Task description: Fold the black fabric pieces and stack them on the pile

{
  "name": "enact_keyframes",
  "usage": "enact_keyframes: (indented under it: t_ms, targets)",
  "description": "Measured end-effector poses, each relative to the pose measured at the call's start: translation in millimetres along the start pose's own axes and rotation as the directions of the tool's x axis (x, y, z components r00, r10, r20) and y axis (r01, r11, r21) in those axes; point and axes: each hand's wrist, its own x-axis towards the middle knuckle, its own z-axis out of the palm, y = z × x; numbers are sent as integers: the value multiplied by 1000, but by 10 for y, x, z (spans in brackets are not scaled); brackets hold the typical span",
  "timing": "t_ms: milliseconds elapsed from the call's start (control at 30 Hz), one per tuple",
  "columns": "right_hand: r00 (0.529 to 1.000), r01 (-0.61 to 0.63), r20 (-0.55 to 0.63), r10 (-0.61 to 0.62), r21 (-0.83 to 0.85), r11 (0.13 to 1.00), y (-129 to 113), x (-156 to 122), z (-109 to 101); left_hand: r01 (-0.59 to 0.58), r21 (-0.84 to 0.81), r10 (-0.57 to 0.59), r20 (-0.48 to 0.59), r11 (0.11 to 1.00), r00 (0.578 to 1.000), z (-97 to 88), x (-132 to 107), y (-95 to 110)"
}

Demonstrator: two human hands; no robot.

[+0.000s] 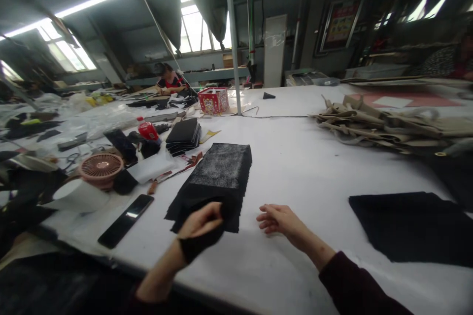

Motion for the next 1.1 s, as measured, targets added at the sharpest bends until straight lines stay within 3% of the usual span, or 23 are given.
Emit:
enact_keyframes:
  t_ms: [67,133,200,233,300,433,533,633,733,833,967,1100]
  targets:
    - [991,-128,61,121,124,984,42,-188,-249,-211,89,191,192,973,963,676,-58,85]
    - [980,-186,82,180,75,980,81,-363,-472,-338,154,277,317,928,907,1285,-140,135]
    - [985,-163,41,168,-98,982,115,-508,-628,-435,277,303,412,857,859,1672,-185,126]
    - [988,-148,12,152,-165,975,129,-563,-673,-469,350,301,437,811,848,1764,-175,98]
    - [992,-120,-61,108,-248,961,154,-638,-695,-500,489,293,441,714,849,1776,-77,13]
    - [975,-82,-222,-8,-394,916,217,-673,-534,-497,648,307,392,576,867,1533,281,-167]
    - [935,-95,-341,-100,-510,855,318,-665,-337,-523,695,310,421,493,852,1455,472,-271]
    - [868,-89,-411,-280,-682,726,466,-671,-167,-541,709,318,439,452,841,1483,524,-383]
    - [800,-37,-367,-475,-820,571,604,-690,-77,-549,692,365,415,468,833,1515,505,-500]
    - [761,-9,-285,-583,-903,430,685,-701,-55,-540,677,415,359,501,836,1513,489,-588]
    - [761,-17,-230,-607,-942,336,712,-696,-53,-539,697,418,361,473,834,1490,507,-633]
    - [777,-22,-210,-594,-951,307,696,-695,-42,-542,715,385,394,442,835,1475,536,-625]
